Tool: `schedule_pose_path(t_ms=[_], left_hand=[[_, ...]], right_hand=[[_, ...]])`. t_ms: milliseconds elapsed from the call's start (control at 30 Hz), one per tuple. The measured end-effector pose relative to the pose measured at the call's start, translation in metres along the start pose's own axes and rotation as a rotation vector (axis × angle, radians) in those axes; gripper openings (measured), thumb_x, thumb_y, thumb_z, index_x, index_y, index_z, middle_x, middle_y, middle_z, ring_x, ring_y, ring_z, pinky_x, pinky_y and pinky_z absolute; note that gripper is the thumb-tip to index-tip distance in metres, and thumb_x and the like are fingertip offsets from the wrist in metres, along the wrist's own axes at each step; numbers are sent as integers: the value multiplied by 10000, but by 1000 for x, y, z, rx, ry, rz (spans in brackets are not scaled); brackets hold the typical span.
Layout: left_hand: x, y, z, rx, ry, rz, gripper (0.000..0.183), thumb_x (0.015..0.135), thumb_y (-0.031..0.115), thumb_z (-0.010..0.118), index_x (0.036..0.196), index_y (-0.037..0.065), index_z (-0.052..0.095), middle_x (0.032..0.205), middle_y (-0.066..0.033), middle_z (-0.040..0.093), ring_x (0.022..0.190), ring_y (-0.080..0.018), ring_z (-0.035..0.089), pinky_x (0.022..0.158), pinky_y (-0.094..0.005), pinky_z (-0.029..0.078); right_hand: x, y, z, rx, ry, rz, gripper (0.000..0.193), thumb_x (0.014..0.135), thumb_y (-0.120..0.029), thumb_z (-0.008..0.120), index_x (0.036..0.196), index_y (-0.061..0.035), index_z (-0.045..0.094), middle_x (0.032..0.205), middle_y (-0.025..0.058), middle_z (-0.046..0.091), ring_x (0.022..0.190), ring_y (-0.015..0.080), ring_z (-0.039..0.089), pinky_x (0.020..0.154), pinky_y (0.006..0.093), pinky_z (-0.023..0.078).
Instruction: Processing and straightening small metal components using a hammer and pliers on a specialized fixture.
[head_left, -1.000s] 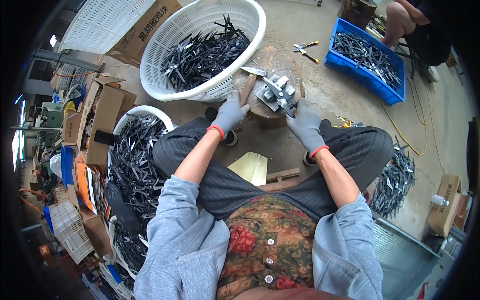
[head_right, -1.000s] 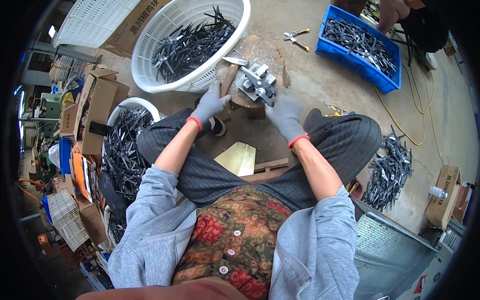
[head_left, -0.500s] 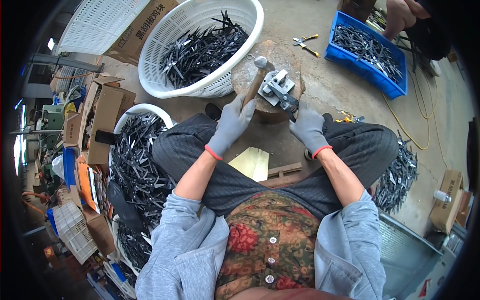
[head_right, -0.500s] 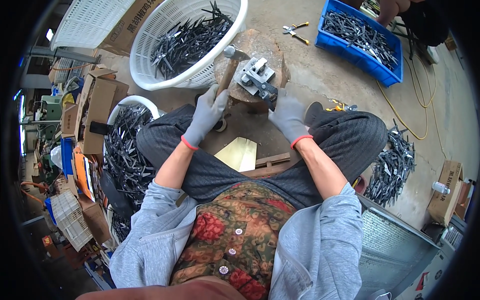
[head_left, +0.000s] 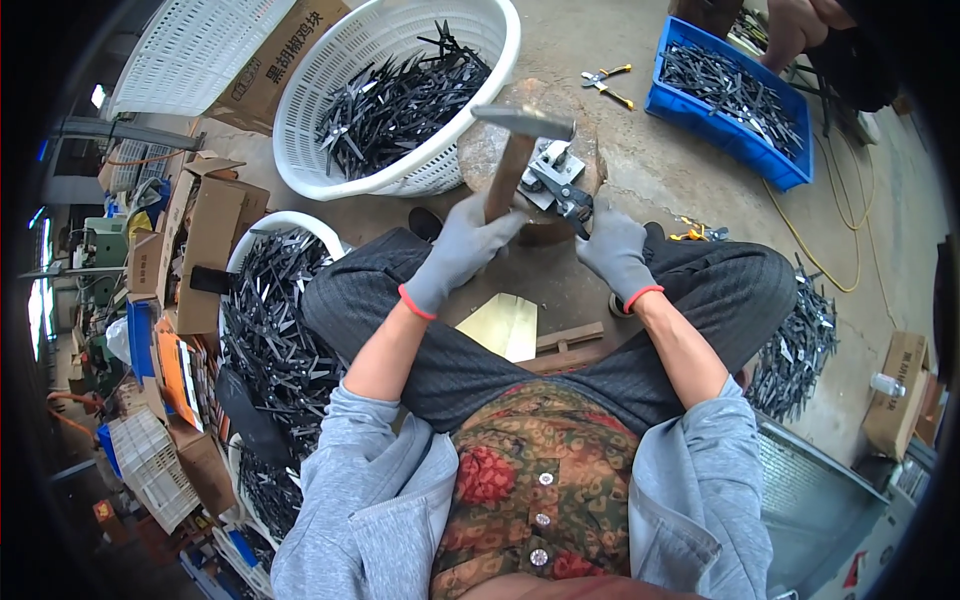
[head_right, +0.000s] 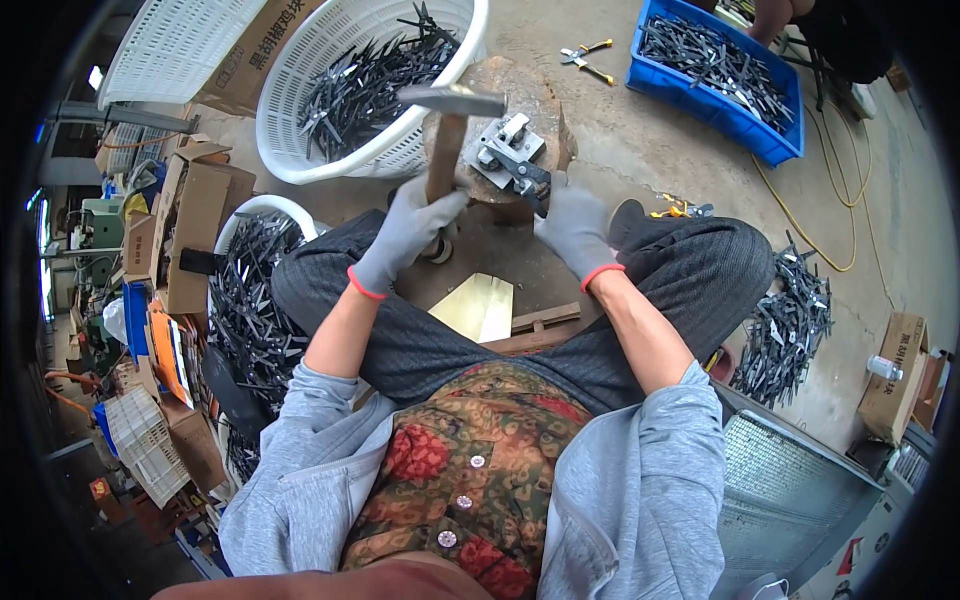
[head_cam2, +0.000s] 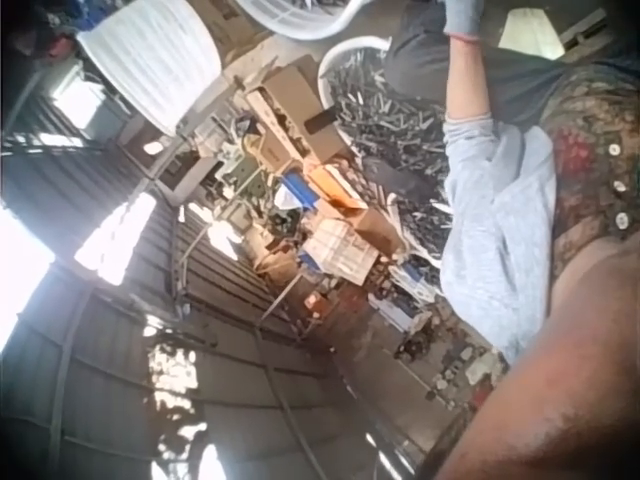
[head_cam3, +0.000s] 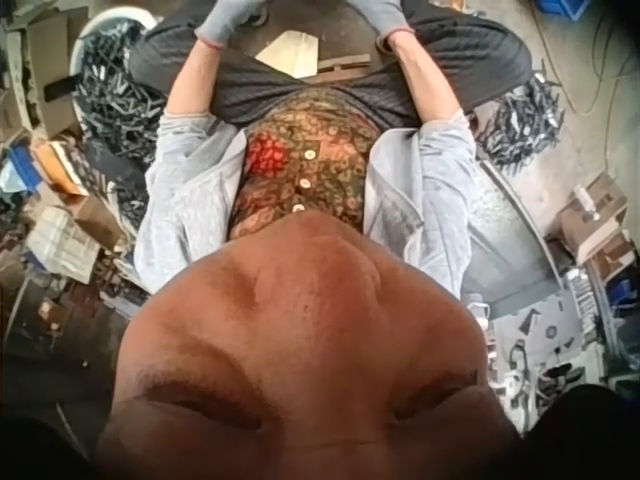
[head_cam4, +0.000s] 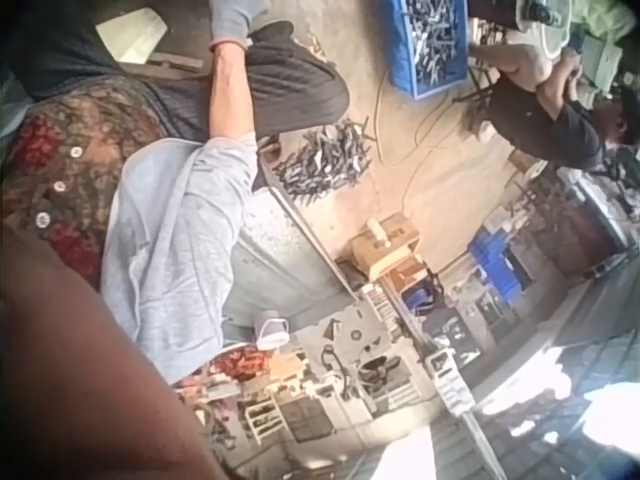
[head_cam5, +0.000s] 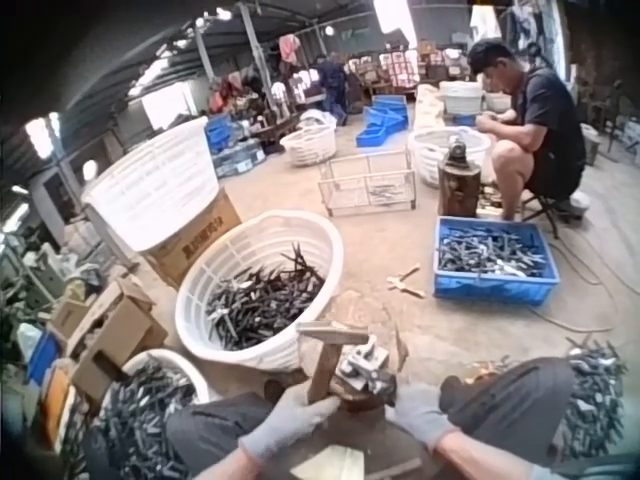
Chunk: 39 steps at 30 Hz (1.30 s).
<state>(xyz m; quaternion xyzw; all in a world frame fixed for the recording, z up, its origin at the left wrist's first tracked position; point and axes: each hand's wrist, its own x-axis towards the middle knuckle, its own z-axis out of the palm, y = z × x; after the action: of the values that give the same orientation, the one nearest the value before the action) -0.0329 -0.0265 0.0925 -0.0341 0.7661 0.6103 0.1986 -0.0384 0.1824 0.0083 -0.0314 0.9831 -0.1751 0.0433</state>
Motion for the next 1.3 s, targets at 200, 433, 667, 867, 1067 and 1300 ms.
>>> schedule_pose_path(t_ms=[200,433,667,867,1067,1300], left_hand=[[9,-11,-5,698,358,324,267,866,242,597,1015,27,545,728,-180,608,640,-317,614,560,-369,467],[21,-33,-2,974,339,191,242,865,269,581,932,46,515,736,-206,621,649,-392,612,566,-486,459],[42,-47,-25,741,571,418,295,865,269,581,960,-6,527,740,-251,601,653,-417,595,601,-480,457],[71,-74,-40,-74,92,-111,381,923,393,501,951,20,571,629,-39,564,462,-128,523,411,-263,434],[78,-89,-47,933,450,141,397,904,410,481,936,32,600,793,-189,642,720,-332,626,649,-404,491],[65,-82,-40,788,504,159,251,863,281,554,944,45,585,856,-221,622,830,-373,604,725,-436,458]], right_hand=[[1,1,0,17,17,-15,443,688,-310,698,989,-59,492,862,147,612,741,329,641,617,438,505],[4,0,-3,-28,19,-4,441,677,-288,709,992,-59,501,868,148,607,735,329,638,611,436,507],[3,0,-1,91,-44,13,457,693,-277,683,1044,-47,502,912,170,611,824,317,629,682,424,503],[10,-10,-5,1300,-216,-87,455,809,-230,593,1204,-34,482,976,115,599,858,195,603,743,343,493],[7,-27,-20,1714,-303,42,188,897,-221,540,996,-61,534,727,23,529,589,110,539,520,253,437],[12,-39,-18,1281,170,-95,48,884,-77,537,882,-32,521,667,-10,482,600,79,448,558,232,385]])
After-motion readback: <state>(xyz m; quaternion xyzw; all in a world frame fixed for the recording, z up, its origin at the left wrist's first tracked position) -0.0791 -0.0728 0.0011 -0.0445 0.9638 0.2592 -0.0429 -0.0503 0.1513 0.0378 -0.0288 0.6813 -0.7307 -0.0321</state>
